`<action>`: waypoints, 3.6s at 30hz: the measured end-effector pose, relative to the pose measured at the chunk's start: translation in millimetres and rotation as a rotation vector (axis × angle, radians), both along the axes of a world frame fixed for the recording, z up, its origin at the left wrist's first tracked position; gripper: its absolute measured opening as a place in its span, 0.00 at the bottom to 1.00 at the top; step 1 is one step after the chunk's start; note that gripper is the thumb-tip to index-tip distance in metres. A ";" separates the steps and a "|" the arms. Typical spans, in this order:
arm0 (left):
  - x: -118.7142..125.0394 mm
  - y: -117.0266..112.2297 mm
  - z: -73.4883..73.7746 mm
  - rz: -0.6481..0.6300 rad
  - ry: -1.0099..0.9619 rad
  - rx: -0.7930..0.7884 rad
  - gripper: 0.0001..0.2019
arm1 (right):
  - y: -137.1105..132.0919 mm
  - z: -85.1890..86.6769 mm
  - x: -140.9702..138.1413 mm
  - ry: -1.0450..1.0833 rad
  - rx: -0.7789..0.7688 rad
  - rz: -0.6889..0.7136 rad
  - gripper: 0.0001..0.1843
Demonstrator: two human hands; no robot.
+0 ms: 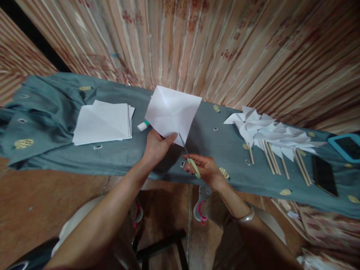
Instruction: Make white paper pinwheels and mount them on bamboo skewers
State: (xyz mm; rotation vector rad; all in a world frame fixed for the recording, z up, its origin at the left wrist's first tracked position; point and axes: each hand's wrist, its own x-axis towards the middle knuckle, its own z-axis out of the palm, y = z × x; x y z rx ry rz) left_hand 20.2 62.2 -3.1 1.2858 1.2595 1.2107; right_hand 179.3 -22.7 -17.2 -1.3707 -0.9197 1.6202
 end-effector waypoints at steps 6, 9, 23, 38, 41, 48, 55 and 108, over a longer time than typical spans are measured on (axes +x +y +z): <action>0.1 -0.3 1.5 -0.005 0.008 0.004 0.06 | -0.3 -2.1 0.3 -0.006 0.038 0.020 0.25; 0.3 -0.8 2.3 -0.006 0.008 0.004 0.07 | -0.5 -1.9 -0.1 0.000 0.022 0.010 0.25; 4.1 -4.7 -4.1 -0.052 -0.003 -0.021 0.09 | -0.6 2.5 0.2 0.008 0.028 -0.011 0.25; 3.3 -4.1 -6.3 -0.051 -0.032 -0.015 0.08 | 0.9 4.9 -1.2 0.014 0.022 -0.025 0.24; 3.4 -4.2 -10.6 -0.076 -0.033 -0.019 0.08 | 0.7 4.7 0.5 0.012 0.017 -0.018 0.25; 4.0 -6.0 -16.2 -0.088 -0.027 -0.008 0.08 | 0.7 3.6 0.5 0.010 0.021 -0.020 0.25; 4.6 -6.2 -15.5 -0.080 -0.042 -0.007 0.08 | 0.0 2.4 1.3 -0.008 0.048 0.012 0.25; 9.5 -13.6 -14.9 -0.158 -0.125 -0.013 0.12 | 3.6 2.6 -3.8 0.029 0.058 -0.049 0.20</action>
